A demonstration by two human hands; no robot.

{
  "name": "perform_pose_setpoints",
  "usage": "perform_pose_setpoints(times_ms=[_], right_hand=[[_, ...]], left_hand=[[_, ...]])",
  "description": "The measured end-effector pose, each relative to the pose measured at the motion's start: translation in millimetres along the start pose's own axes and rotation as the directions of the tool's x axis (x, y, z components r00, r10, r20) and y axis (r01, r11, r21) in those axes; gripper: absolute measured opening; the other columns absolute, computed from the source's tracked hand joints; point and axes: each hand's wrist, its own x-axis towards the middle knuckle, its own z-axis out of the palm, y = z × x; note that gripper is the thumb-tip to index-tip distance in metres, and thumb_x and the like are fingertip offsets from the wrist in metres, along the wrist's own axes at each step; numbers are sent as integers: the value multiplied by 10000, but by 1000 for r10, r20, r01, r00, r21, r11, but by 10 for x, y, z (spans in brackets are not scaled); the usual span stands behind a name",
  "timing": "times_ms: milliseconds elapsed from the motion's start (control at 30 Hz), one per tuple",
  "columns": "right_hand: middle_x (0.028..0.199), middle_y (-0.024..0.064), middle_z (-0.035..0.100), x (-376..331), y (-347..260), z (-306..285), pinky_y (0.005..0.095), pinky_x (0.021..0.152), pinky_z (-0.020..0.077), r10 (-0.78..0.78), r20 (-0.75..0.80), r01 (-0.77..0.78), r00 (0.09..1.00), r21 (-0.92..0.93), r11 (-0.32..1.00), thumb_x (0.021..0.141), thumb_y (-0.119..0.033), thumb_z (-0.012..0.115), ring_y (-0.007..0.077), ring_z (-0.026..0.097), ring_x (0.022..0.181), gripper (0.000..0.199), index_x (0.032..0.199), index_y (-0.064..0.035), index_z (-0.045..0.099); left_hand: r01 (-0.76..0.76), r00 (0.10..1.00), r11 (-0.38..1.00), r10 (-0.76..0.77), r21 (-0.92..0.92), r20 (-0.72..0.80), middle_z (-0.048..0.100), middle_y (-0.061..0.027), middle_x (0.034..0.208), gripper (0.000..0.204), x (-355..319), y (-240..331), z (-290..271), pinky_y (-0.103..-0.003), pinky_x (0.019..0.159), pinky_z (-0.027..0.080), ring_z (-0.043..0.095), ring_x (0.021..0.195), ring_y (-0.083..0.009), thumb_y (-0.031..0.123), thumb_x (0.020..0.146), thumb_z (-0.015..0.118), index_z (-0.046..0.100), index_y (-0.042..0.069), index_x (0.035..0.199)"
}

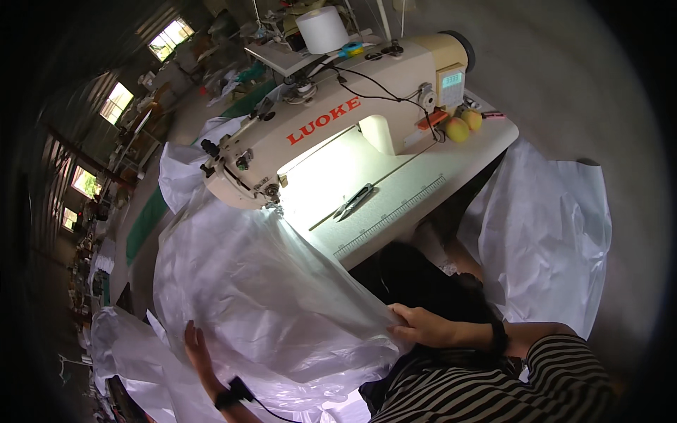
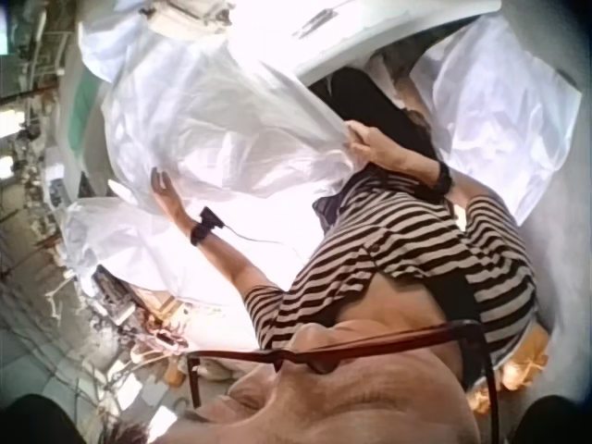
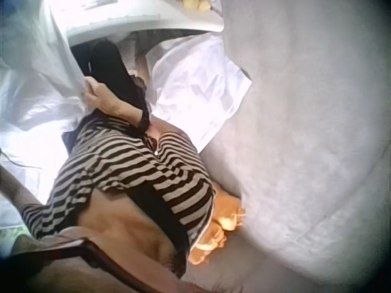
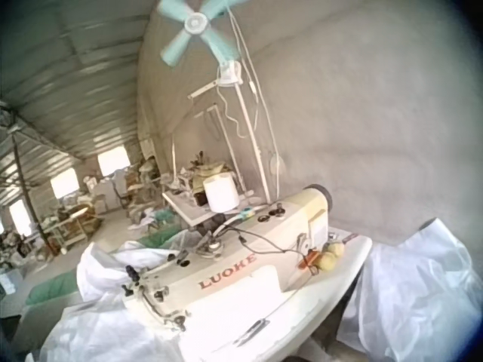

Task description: The person sews white plastic sheets together using a sewing machine, guiding the material under the needle by hand. They periodically stop to reposition the sheets, folding and aligning the edges before feeding them through the machine.

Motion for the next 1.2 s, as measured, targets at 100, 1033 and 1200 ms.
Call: perform_pose_setpoints(times_ms=[100, 1033, 1200], right_hand=[[1012, 286, 654, 3, -70, 14, 391, 860, 519, -125, -66, 114, 990, -149, 982, 976, -212, 509, 374, 678, 928, 512, 1402, 17, 342], [532, 112, 554, 114, -171, 397, 343, 364, 446, -404, 69, 346, 912, -659, 668, 872, -86, 538, 230, 563, 408, 639, 1449, 41, 295], [519, 59, 553, 428, -349, 622, 308, 344, 411, -443, 170, 396, 880, -777, 489, 765, -53, 543, 175, 538, 383, 723, 1421, 131, 300]], left_hand=[[90, 986, 903, -139, -420, -89, 577, -178, 1318, 304, -830, 855, -108, -397, 989, 435, 597, 1135, -297, 118, 987, 504, 575, -73, 1213], [463, 739, 738, -628, -491, -246, 553, -241, 1195, 428, -2035, 835, 316, -399, 917, 443, 544, 1064, -312, 240, 975, 488, 459, -72, 1266], [419, 694, 771, -613, -480, -377, 604, -232, 1118, 404, -1873, 945, -70, -393, 860, 472, 581, 985, -298, 256, 975, 498, 522, -70, 1212]])
